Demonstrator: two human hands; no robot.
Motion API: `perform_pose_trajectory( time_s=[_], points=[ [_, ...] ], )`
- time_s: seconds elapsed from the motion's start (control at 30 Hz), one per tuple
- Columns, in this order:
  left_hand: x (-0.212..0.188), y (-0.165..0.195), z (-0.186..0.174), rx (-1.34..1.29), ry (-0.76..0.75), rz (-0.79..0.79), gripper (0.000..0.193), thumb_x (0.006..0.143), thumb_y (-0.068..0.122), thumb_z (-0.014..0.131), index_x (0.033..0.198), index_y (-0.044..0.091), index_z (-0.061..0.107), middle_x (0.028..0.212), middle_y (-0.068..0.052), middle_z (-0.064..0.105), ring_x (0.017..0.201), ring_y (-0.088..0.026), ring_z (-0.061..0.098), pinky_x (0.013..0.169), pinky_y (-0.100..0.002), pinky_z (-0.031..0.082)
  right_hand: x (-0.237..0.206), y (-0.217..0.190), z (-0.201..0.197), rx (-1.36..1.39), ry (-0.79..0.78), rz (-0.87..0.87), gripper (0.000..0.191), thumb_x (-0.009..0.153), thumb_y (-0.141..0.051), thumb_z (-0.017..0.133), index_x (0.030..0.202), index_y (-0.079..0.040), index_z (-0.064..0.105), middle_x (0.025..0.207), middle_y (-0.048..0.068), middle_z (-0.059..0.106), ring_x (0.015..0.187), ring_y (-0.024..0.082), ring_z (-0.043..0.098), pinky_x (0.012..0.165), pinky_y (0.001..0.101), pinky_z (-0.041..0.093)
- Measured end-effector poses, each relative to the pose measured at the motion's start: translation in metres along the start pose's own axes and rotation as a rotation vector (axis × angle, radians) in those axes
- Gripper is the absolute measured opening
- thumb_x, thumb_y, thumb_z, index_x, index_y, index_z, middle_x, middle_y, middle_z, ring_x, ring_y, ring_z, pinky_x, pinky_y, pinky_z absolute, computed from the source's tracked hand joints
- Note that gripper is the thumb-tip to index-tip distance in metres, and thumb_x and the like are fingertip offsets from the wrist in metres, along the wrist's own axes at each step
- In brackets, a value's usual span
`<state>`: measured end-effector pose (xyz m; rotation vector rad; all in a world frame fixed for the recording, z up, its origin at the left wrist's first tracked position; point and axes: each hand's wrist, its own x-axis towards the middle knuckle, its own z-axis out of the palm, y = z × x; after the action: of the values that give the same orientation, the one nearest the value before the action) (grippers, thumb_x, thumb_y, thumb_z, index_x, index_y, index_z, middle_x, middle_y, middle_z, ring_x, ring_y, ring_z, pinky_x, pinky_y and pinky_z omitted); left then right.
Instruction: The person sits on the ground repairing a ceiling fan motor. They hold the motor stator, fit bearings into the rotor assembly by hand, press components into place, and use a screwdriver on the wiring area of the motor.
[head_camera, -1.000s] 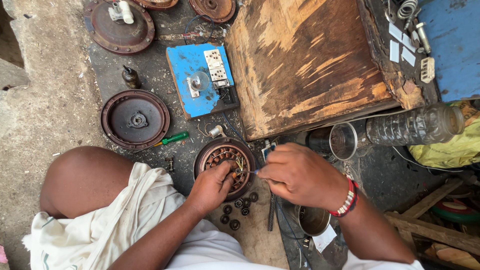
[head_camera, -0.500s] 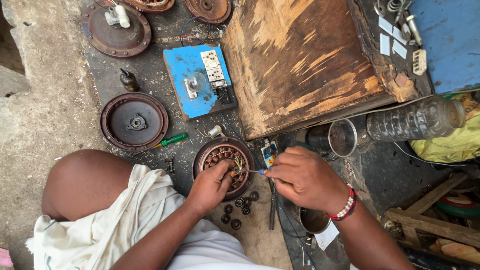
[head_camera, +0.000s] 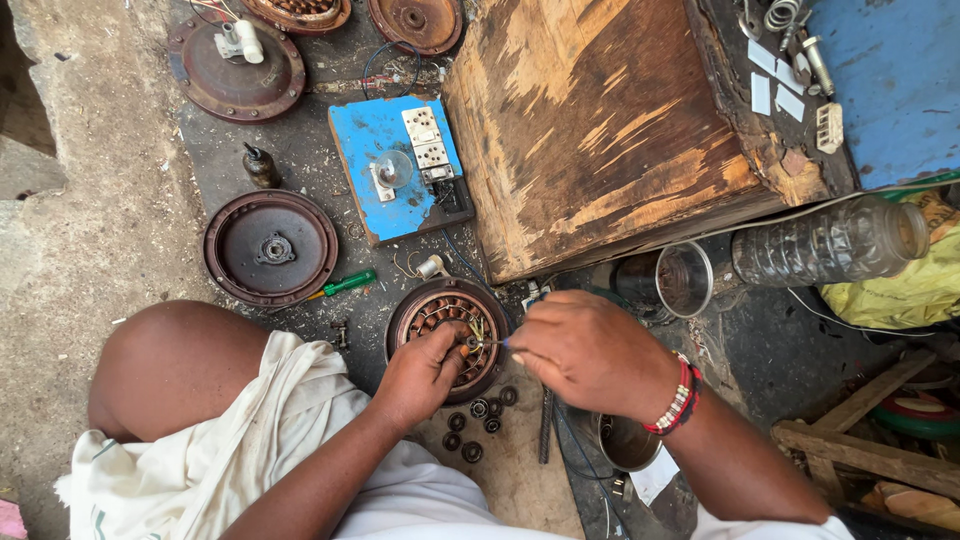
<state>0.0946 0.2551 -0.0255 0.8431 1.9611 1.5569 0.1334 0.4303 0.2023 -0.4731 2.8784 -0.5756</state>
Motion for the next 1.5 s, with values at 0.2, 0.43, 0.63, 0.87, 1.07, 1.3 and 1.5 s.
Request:
perform_pose_trajectory(
  time_s=[0.2, 0.43, 0.63, 0.87, 1.07, 1.3, 1.5],
  points=[
    [0.001, 0.000, 0.000, -0.021, -0.036, -0.011, 0.025, 0.094, 0.014, 0.063, 0.119, 0.010, 0.062, 0.100, -0.018, 0.073, 0.097, -0.039, 0.071, 0.082, -0.045, 0.055, -0.017, 0.004, 0.014, 0.006, 0.032, 0.128, 0.022, 0.087, -0.016, 0.071, 0.103, -0.001, 0.070, 0.088, 0.013, 0.070, 0.084, 0.035, 0.067, 0.075, 0.0454, 0.053],
    [0.000, -0.001, -0.001, -0.035, -0.034, 0.010, 0.023, 0.095, 0.014, 0.063, 0.118, 0.010, 0.062, 0.103, -0.018, 0.073, 0.098, -0.039, 0.071, 0.083, -0.044, 0.055, -0.035, 0.017, 0.027, 0.131, 0.110, 0.189, 0.018, 0.091, -0.014, 0.069, 0.104, -0.003, 0.072, 0.089, 0.012, 0.073, 0.083, 0.032, 0.071, 0.073, 0.0419, 0.055],
    [0.000, -0.001, -0.001, -0.031, -0.055, -0.014, 0.024, 0.095, 0.014, 0.064, 0.118, 0.009, 0.062, 0.101, -0.017, 0.073, 0.097, -0.038, 0.071, 0.082, -0.044, 0.054, -0.050, 0.018, 0.046, 0.268, 0.223, 0.338, 0.017, 0.093, -0.015, 0.068, 0.104, -0.004, 0.074, 0.090, 0.011, 0.077, 0.080, 0.027, 0.076, 0.071, 0.0365, 0.058],
    [0.001, 0.002, -0.001, -0.061, -0.033, 0.028, 0.023, 0.095, 0.013, 0.064, 0.118, 0.008, 0.062, 0.103, -0.018, 0.073, 0.098, -0.038, 0.071, 0.082, -0.043, 0.055, -0.061, 0.021, 0.061, 0.402, 0.324, 0.475, 0.016, 0.094, -0.013, 0.067, 0.104, -0.004, 0.075, 0.091, 0.009, 0.080, 0.082, 0.018, 0.080, 0.072, 0.0306, 0.060],
    [0.002, 0.000, 0.002, 0.026, -0.017, 0.006, 0.026, 0.091, 0.012, 0.064, 0.117, 0.008, 0.063, 0.098, -0.019, 0.072, 0.095, -0.039, 0.070, 0.083, -0.046, 0.054, -0.061, 0.026, 0.075, 0.753, 0.403, 0.676, 0.019, 0.097, -0.013, 0.063, 0.108, -0.002, 0.075, 0.088, 0.008, 0.078, 0.081, 0.012, 0.075, 0.072, 0.0272, 0.062],
    [-0.001, -0.004, 0.005, 0.096, 0.049, 0.048, 0.030, 0.087, 0.010, 0.063, 0.117, 0.008, 0.063, 0.093, -0.020, 0.071, 0.091, -0.041, 0.068, 0.082, -0.049, 0.053, -0.065, 0.013, 0.066, 0.534, 0.489, 0.515, 0.019, 0.098, -0.014, 0.064, 0.106, 0.001, 0.073, 0.085, 0.006, 0.078, 0.076, 0.011, 0.075, 0.069, 0.0249, 0.059],
    [0.001, -0.003, 0.006, 0.075, 0.072, 0.066, 0.027, 0.090, 0.013, 0.063, 0.117, 0.009, 0.064, 0.092, -0.020, 0.071, 0.090, -0.040, 0.068, 0.080, -0.048, 0.053, -0.077, 0.006, 0.039, 0.452, 0.481, 0.558, 0.015, 0.095, -0.013, 0.066, 0.105, -0.003, 0.072, 0.084, 0.007, 0.077, 0.075, 0.013, 0.076, 0.066, 0.0285, 0.059]
  ],
)
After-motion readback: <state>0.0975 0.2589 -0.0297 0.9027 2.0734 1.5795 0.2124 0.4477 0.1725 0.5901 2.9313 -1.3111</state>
